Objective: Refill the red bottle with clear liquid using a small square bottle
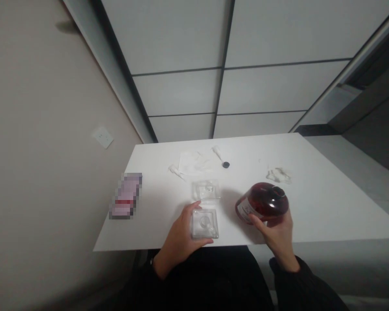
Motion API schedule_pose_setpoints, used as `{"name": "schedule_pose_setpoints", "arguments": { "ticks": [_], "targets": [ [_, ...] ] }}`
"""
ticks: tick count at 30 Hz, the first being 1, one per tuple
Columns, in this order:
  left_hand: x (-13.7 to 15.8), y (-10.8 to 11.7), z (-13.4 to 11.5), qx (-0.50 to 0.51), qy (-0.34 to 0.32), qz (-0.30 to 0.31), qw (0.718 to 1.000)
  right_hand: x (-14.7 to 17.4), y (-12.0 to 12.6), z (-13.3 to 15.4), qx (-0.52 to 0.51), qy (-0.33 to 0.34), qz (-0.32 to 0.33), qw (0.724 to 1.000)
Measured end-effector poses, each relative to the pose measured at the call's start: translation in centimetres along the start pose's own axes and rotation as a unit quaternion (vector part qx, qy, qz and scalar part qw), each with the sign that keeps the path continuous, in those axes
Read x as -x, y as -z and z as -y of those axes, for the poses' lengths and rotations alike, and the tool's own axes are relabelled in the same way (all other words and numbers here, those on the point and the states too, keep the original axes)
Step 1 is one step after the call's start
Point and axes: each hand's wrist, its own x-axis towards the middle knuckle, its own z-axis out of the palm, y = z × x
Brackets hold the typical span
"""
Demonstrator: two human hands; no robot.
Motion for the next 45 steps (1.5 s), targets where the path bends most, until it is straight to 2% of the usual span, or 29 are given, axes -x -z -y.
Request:
{"name": "schedule_pose_setpoints", "arguments": {
  "ticks": [5, 8, 12, 20, 27, 36, 42, 45],
  "targets": [
    [-0.1, -0.8, 0.4, -0.026, -0.018, 0.027, 0.999, 1.5, 1.5, -0.2, 0.005, 0.016, 0.03, 0.999],
    [-0.2, -0.5, 0.3, -0.048, -0.043, 0.046, 0.997, 1.7, 2.2, 0.7, 0.043, 0.055, 0.057, 0.996],
    [-0.3, -0.4, 0.1, -0.053, -0.037, 0.064, 0.996, 1.4, 2.4, 2.1, 0.1, 0.117, 0.093, 0.984],
    [-0.5, -0.6, 0.0, -0.056, -0.037, 0.064, 0.996, 0.6, 2.4, 3.2, 0.144, 0.214, 0.119, 0.959],
    [-0.4, -0.5, 0.0, -0.059, -0.029, 0.062, 0.996, 0.0, 2.5, 3.9, 0.168, 0.261, 0.177, 0.934],
    [-0.4, -0.5, -0.2, -0.049, -0.024, 0.068, 0.996, -0.9, 2.7, 3.9, 0.164, 0.268, 0.27, 0.91],
    [-0.5, -0.5, -0.2, -0.048, -0.023, 0.069, 0.996, -1.0, 2.9, 3.1, 0.1, 0.193, 0.287, 0.933],
    [-0.5, -0.5, -0.2, -0.046, -0.028, 0.071, 0.996, -1.0, 2.9, 2.8, 0.081, 0.184, 0.289, 0.936]
  ]
}}
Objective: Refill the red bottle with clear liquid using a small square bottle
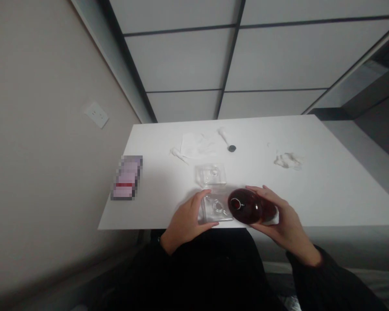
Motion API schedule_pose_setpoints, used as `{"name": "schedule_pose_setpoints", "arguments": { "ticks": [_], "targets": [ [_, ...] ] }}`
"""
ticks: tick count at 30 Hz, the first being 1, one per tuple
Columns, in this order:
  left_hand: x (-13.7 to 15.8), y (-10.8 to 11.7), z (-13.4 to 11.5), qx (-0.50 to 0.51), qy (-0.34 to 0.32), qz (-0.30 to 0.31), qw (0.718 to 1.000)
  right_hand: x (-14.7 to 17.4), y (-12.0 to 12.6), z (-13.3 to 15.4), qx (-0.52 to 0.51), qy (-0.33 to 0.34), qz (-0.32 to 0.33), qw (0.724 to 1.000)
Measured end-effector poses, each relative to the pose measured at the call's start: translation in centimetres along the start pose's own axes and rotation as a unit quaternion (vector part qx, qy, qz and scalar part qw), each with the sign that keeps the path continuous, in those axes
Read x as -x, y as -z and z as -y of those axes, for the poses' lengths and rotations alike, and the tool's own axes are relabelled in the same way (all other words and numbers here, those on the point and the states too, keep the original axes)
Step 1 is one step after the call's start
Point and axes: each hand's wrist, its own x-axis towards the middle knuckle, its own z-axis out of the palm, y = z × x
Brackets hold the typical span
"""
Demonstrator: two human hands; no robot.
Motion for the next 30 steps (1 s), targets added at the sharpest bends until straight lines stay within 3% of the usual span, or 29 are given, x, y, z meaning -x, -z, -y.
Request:
{"name": "schedule_pose_setpoints", "arguments": {
  "ticks": [30],
  "targets": [
    [-0.1, 0.0, -0.1, 0.006, 0.01, 0.008, 1.0, -1.9, 2.3, 1.3, 0.099, 0.066, 0.058, 0.991]
  ]
}}
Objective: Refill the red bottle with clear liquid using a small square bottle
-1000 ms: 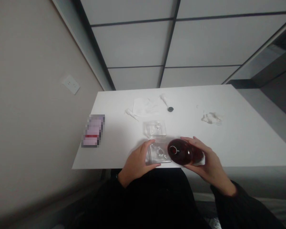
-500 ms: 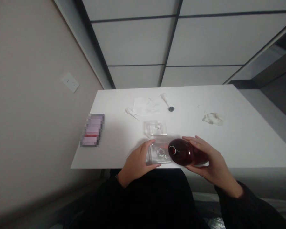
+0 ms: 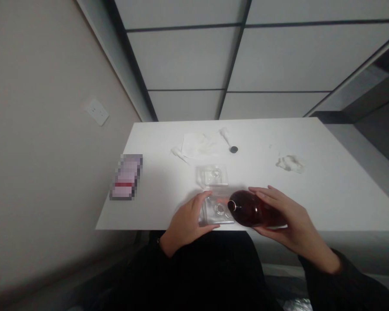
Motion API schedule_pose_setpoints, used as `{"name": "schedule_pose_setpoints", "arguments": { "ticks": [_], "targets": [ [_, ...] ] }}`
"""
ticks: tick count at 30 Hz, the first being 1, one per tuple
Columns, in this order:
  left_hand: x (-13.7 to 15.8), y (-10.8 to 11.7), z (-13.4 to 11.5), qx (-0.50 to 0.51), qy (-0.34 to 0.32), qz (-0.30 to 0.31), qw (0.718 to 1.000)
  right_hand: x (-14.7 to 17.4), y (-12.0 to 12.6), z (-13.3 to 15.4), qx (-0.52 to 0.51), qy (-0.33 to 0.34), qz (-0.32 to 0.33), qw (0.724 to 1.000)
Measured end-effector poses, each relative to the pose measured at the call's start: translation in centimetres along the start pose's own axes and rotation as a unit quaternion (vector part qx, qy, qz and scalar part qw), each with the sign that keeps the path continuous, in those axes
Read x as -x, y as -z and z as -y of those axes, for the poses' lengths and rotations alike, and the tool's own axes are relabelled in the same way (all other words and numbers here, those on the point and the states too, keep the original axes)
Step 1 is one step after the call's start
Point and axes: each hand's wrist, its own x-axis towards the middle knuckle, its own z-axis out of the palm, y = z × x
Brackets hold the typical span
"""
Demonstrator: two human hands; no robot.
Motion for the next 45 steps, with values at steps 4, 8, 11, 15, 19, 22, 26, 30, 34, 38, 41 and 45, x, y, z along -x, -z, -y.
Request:
{"name": "schedule_pose_setpoints", "arguments": {
  "ticks": [4, 8, 11, 15, 19, 22, 26, 30, 34, 38, 41, 45],
  "targets": [
    [0.2, -0.4, 0.4, 0.011, 0.028, -0.014, 0.999, -0.2, 0.4, 0.1, 0.028, 0.017, 0.015, 0.999],
    [0.2, -0.6, 0.6, 0.016, 0.047, -0.015, 0.999, -0.4, 0.6, 0.1, 0.041, 0.023, 0.024, 0.999],
    [0.2, -0.6, 0.5, 0.016, 0.052, -0.012, 0.998, -0.5, 0.8, 0.2, 0.048, 0.03, 0.032, 0.998],
    [0.2, -0.4, 0.3, 0.012, 0.058, -0.009, 0.998, -0.8, 1.1, 0.2, 0.055, 0.034, 0.048, 0.997],
    [0.2, -0.4, 0.2, 0.013, 0.063, -0.009, 0.998, -0.9, 1.3, 0.1, 0.049, 0.033, 0.046, 0.997],
    [0.2, -0.4, 0.3, 0.013, 0.064, -0.009, 0.998, -0.8, 1.5, 0.0, 0.049, 0.032, 0.049, 0.997],
    [0.3, -0.5, 0.6, 0.018, 0.055, -0.011, 0.998, -0.8, 1.8, 0.1, 0.072, 0.042, 0.065, 0.994],
    [0.3, -0.6, 0.6, 0.026, 0.058, -0.013, 0.998, -1.1, 2.2, 0.5, 0.099, 0.052, 0.087, 0.99],
    [0.2, -0.5, 0.3, 0.026, 0.069, -0.01, 0.997, -1.7, 2.7, 0.9, 0.111, 0.064, 0.098, 0.987],
    [0.2, -0.4, 0.3, 0.028, 0.065, -0.008, 0.997, -2.1, 3.1, 1.2, 0.112, 0.068, 0.107, 0.985],
    [0.2, -0.4, 0.3, 0.03, 0.066, -0.009, 0.997, -2.3, 3.3, 1.3, 0.121, 0.069, 0.112, 0.984],
    [0.2, -0.4, 0.1, 0.032, 0.073, -0.007, 0.997, -2.5, 3.5, 1.4, 0.13, 0.075, 0.115, 0.982]
  ]
}}
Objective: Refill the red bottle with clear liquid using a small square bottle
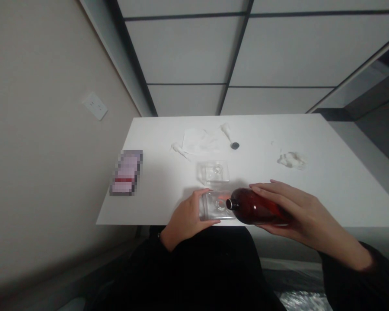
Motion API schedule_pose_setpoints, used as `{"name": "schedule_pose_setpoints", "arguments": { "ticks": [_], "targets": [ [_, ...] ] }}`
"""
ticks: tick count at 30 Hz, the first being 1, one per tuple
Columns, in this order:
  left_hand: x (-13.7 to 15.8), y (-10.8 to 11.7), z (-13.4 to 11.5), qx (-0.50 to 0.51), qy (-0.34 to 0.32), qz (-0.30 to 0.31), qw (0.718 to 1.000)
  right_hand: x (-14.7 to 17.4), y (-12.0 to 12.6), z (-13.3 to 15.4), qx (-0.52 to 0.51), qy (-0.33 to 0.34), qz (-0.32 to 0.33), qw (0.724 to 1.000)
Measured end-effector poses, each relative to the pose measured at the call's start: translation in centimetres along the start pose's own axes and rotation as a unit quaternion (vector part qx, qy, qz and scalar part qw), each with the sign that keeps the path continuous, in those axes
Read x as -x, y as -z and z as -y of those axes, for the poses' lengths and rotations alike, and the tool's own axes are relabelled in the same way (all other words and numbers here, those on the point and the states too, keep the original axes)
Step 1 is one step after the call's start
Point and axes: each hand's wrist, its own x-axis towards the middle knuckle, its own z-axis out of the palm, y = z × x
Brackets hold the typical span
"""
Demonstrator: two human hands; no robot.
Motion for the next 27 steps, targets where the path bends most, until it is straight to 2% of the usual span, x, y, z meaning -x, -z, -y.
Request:
{"name": "schedule_pose_setpoints", "arguments": {
  "ticks": [16, 27],
  "targets": [
    [-0.1, 0.0, -0.2, -0.008, 0.003, -0.001, 1.0, -1.2, 1.4, 0.6, 0.017, 0.013, 0.016, 1.0],
    [0.0, -0.1, 0.3, -0.005, -0.012, -0.008, 1.0, -0.9, 1.6, 0.4, 0.033, 0.008, 0.033, 0.999]
  ]
}}
